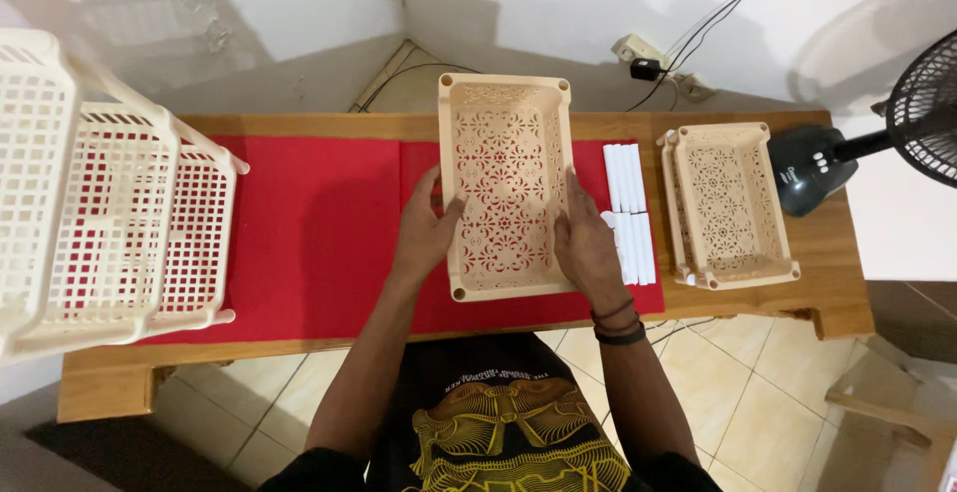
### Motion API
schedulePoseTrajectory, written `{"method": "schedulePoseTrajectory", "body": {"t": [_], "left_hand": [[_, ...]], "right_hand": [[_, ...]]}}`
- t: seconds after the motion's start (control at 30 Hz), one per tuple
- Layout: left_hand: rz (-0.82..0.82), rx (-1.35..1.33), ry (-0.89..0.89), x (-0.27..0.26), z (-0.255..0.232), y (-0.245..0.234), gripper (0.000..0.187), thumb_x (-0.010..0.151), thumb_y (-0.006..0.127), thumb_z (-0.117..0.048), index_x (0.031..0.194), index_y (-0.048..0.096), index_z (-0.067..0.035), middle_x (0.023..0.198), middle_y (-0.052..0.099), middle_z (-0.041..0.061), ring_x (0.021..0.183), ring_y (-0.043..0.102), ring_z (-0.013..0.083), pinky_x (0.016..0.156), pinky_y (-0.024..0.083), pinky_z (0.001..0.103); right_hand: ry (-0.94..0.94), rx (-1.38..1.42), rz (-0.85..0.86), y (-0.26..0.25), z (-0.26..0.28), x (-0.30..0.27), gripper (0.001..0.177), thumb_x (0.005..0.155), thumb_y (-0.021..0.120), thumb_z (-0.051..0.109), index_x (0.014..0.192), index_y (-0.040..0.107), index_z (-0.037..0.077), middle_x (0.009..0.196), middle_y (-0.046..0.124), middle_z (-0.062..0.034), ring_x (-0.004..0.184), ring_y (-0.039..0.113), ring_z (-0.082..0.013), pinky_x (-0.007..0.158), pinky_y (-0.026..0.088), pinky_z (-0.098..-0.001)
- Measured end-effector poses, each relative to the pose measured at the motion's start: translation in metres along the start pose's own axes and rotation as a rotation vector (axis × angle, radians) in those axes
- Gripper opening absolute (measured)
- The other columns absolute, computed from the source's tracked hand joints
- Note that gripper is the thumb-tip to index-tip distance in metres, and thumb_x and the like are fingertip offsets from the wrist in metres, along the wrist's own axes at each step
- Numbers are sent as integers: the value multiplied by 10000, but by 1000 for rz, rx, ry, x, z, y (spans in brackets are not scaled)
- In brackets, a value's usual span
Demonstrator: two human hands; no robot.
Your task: The person assembles a beige plastic basket by inserting white plastic legs into the corner holes. They then flip the basket over and attach white circular feet to the bottom corners. The person repeats this process for a second basket.
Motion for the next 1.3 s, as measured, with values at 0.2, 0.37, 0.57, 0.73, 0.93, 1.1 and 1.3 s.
{"method": "schedulePoseTrajectory", "body": {"t": [0.2, 0.37, 0.57, 0.73, 0.93, 1.1, 1.3], "left_hand": [[2, 539, 55, 4, -21, 4, 713, 877, 726, -323, 1486, 457, -66, 1539, 468, 151, 1374, 506, 335, 1092, 455, 488], [5, 764, 278, 6, -28, 29, 850, 850, 774, -391, 1503, 400, 4, 1525, 449, 195, 1383, 456, 343, 1150, 363, 513], [-93, 577, 279, 26, -39, 30, 719, 949, 663, -358, 1580, 449, -87, 1515, 591, 158, 1435, 545, 266, 1224, 436, 470], [-95, 468, -32, 16, 3, 66, 870, 911, 692, -474, 1585, 310, -78, 1570, 432, 202, 1421, 465, 337, 1120, 429, 507], [-252, 885, -296, -9, 90, 83, 914, 896, 714, -454, 1541, 254, 3, 1608, 234, 312, 1467, 247, 471, 1113, 216, 687], [-313, 938, -60, -42, 112, 55, 617, 977, 636, -345, 1500, 443, -81, 1604, 374, 235, 1460, 346, 432, 1191, 251, 651], [-290, 1089, -36, -61, 90, 15, 574, 946, 589, -175, 1510, 484, -189, 1575, 375, 232, 1321, 514, 427, 1031, 459, 583]], "right_hand": [[122, -66, 48, -16, -18, -3, 712, 947, 577, 100, 1598, 290, 132, 1493, 524, -262, 1000, 675, -474, 810, 569, -541], [13, -140, -106, -43, -33, -18, 694, 948, 627, 117, 1589, 363, 127, 1354, 631, -231, 1027, 677, -452, 804, 573, -531], [149, -45, -202, -89, -93, -23, 487, 1025, 614, 82, 1497, 542, 176, 1104, 729, -173, 764, 726, -306, 693, 586, -426], [235, 388, -12, -83, -149, -32, 523, 1009, 497, 27, 1511, 516, 173, 1025, 727, -92, 699, 731, -153, 579, 628, -329], [71, 478, 263, 9, -117, -47, 505, 992, 640, 269, 1458, 526, 111, 1315, 664, -130, 1046, 720, -236, 861, 601, -364], [-33, 277, 421, 57, -79, -62, 604, 1019, 556, 399, 1538, 405, 128, 1328, 625, -165, 1062, 707, -293, 834, 595, -421], [-20, 120, 502, 76, -51, -73, 631, 1019, 551, 417, 1562, 370, 150, 1252, 652, -175, 1015, 701, -355, 786, 608, -457]]}}
Point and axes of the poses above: each hand's wrist, its own x-axis towards the middle knuckle, its own y-axis out of the palm, z = x × y, the point moved 7 cm from there along x, towards the middle knuckle
